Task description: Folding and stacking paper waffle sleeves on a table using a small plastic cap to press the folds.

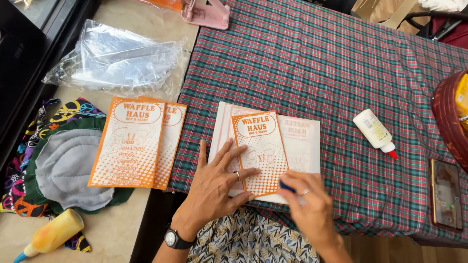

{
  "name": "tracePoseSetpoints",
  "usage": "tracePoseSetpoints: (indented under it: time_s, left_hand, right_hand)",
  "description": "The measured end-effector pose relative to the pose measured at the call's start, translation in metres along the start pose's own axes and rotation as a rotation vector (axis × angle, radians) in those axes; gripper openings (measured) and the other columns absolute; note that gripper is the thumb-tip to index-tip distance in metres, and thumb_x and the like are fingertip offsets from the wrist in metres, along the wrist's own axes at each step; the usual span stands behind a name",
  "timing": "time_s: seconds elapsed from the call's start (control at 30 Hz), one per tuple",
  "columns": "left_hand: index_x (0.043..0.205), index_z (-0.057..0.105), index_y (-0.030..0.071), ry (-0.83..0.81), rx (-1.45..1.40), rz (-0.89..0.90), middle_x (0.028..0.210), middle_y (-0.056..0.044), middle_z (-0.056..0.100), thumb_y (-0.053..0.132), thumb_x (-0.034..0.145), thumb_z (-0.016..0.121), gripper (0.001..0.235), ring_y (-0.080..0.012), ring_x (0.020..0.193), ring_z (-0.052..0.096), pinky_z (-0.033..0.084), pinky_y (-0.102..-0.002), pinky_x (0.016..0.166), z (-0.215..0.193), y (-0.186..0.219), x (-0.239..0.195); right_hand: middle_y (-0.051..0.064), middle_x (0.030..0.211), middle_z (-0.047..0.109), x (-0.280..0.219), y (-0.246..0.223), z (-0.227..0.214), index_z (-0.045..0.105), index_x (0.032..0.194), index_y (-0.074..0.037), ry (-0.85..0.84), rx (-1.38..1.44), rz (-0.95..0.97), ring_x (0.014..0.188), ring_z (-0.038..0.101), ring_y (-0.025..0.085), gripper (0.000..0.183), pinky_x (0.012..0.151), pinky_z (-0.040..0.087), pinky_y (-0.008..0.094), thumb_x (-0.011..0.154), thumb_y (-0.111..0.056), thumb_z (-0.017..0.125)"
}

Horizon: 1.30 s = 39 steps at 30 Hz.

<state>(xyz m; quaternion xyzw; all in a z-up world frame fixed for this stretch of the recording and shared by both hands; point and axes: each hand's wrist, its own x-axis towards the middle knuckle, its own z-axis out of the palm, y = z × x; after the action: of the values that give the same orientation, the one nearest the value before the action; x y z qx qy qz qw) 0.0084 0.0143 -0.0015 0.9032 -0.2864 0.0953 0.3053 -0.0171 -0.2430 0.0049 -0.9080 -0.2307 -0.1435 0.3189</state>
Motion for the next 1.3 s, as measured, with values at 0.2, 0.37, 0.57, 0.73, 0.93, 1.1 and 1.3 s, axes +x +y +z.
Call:
tracePoseSetpoints:
  time_s: [0.2, 0.37, 0.57, 0.73, 0.93, 1.1, 1.3]
  left_hand:
    - [0.127, 0.070, 0.033, 0.029, -0.033, 0.003, 0.151, -0.011, 0.050, 0.050, 0.082, 0.073, 0.048, -0.0408, 0.149, 0.034, 0.004, -0.079, 0.114, -0.002, 0.003, -0.003]
    - [0.123, 0.071, 0.034, 0.040, -0.021, -0.015, 0.151, -0.012, 0.051, 0.044, 0.077, 0.079, 0.048, -0.0371, 0.150, 0.035, 0.011, -0.076, 0.114, -0.001, 0.002, -0.002]
    - [0.126, 0.072, 0.035, 0.009, -0.027, -0.032, 0.152, -0.010, 0.049, 0.043, 0.079, 0.077, 0.047, -0.0354, 0.152, 0.031, 0.011, -0.080, 0.112, -0.004, 0.005, -0.002]
    - [0.124, 0.072, 0.034, 0.028, -0.014, -0.016, 0.150, -0.009, 0.051, 0.043, 0.081, 0.073, 0.044, -0.0378, 0.150, 0.034, 0.008, -0.080, 0.113, -0.008, 0.007, -0.002]
    - [0.150, 0.037, 0.004, 0.041, 0.019, -0.069, 0.152, -0.011, 0.048, 0.063, 0.085, 0.067, 0.093, -0.0394, 0.153, 0.031, 0.007, -0.072, 0.120, 0.007, 0.002, -0.006]
    - [0.152, 0.036, 0.004, 0.040, 0.070, -0.024, 0.156, -0.006, 0.047, 0.063, 0.085, 0.069, 0.095, -0.0402, 0.154, 0.030, 0.009, -0.074, 0.119, 0.007, 0.001, -0.006]
    - [0.153, 0.033, 0.006, 0.059, 0.013, -0.032, 0.153, -0.011, 0.052, 0.068, 0.089, 0.057, 0.093, -0.0437, 0.153, 0.028, 0.003, -0.075, 0.119, 0.008, 0.002, -0.007]
  right_hand:
    - [0.014, 0.118, 0.073, -0.004, 0.021, -0.027, 0.075, 0.113, -0.004, 0.030, -0.206, 0.208, 0.108, 0.065, 0.029, 0.037, 0.082, 0.062, 0.038, 0.077, -0.012, 0.085]
    - [0.011, 0.110, 0.076, 0.009, -0.014, 0.005, 0.074, 0.110, -0.006, -0.023, 0.013, 0.065, 0.105, 0.069, 0.024, 0.038, 0.090, 0.063, 0.032, 0.075, -0.014, 0.086]
    - [0.013, 0.105, 0.072, 0.094, 0.037, 0.018, 0.075, 0.106, -0.005, -0.048, -0.006, 0.196, 0.099, 0.070, 0.025, 0.031, 0.085, 0.059, 0.035, 0.078, -0.011, 0.087]
    - [0.009, 0.100, 0.071, 0.145, 0.067, 0.045, 0.075, 0.104, -0.004, 0.001, -0.040, 0.073, 0.098, 0.065, 0.025, 0.031, 0.077, 0.053, 0.035, 0.078, -0.009, 0.090]
    - [0.014, 0.104, 0.071, 0.077, 0.018, 0.024, 0.072, 0.109, -0.002, -0.068, -0.034, 0.067, 0.100, 0.066, 0.028, 0.031, 0.085, 0.057, 0.038, 0.081, -0.011, 0.084]
    - [0.010, 0.111, 0.075, -0.001, -0.005, -0.009, 0.077, 0.110, -0.004, 0.015, 0.026, 0.053, 0.103, 0.069, 0.022, 0.036, 0.094, 0.058, 0.034, 0.076, -0.009, 0.085]
    - [0.013, 0.117, 0.075, -0.011, 0.013, -0.033, 0.077, 0.110, -0.003, 0.055, -0.166, 0.204, 0.109, 0.066, 0.027, 0.033, 0.093, 0.058, 0.038, 0.078, -0.009, 0.083]
